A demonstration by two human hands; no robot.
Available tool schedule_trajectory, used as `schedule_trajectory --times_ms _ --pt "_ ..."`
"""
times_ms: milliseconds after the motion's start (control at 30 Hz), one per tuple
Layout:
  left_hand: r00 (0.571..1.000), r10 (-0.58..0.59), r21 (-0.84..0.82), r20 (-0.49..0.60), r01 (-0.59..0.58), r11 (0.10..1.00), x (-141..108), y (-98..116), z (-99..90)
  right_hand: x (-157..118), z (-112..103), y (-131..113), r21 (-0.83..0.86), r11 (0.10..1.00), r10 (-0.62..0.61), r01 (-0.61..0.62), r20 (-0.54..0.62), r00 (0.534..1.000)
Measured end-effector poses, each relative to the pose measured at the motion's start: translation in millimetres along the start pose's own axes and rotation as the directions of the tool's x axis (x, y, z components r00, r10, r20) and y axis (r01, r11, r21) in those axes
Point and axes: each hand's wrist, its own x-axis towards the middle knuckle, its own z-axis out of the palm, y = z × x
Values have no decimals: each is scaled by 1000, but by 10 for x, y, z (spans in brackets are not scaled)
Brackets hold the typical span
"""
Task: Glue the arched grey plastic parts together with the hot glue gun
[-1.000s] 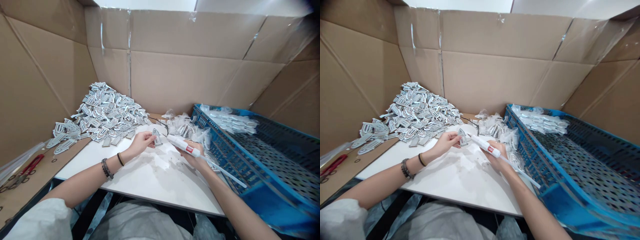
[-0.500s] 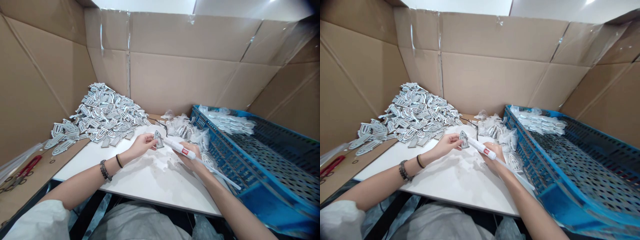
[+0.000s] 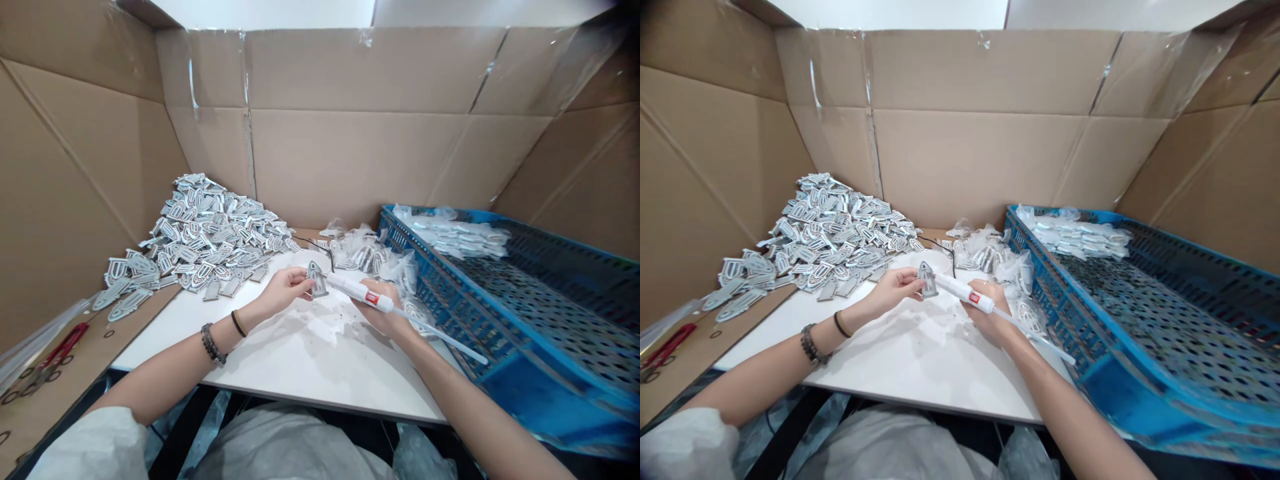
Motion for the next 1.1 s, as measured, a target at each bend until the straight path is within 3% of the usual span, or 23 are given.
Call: schedule_trajectory --times_ms 467,700,833,933,1000,1067,1100 --pt "995 -91 -168 39 96 981 21 -23 -3 18 -9 13 104 993 59 -56 -24 998" --pt "988 -121 -55 94 126 990 -39 11 42 32 -24 11 89 994 73 -71 -22 997" --pt "974 -141 144 179 116 983 -62 10 77 56 -93 -68 139 986 97 -89 -52 994" --pt "996 -41 392 74 9 920 -16 112 -116 61 -124 -93 180 978 128 -110 -97 987" --pt "997 68 586 -44 -29 810 22 236 -378 60 -124 -88 183 977 132 -111 -106 986" --pt "990 87 735 -112 24 678 42 369 -689 58 -108 -74 167 982 109 -92 -95 989" --pt "993 36 785 -112 66 616 43 426 -838 58 -97 -66 156 984 95 -81 -87 992"
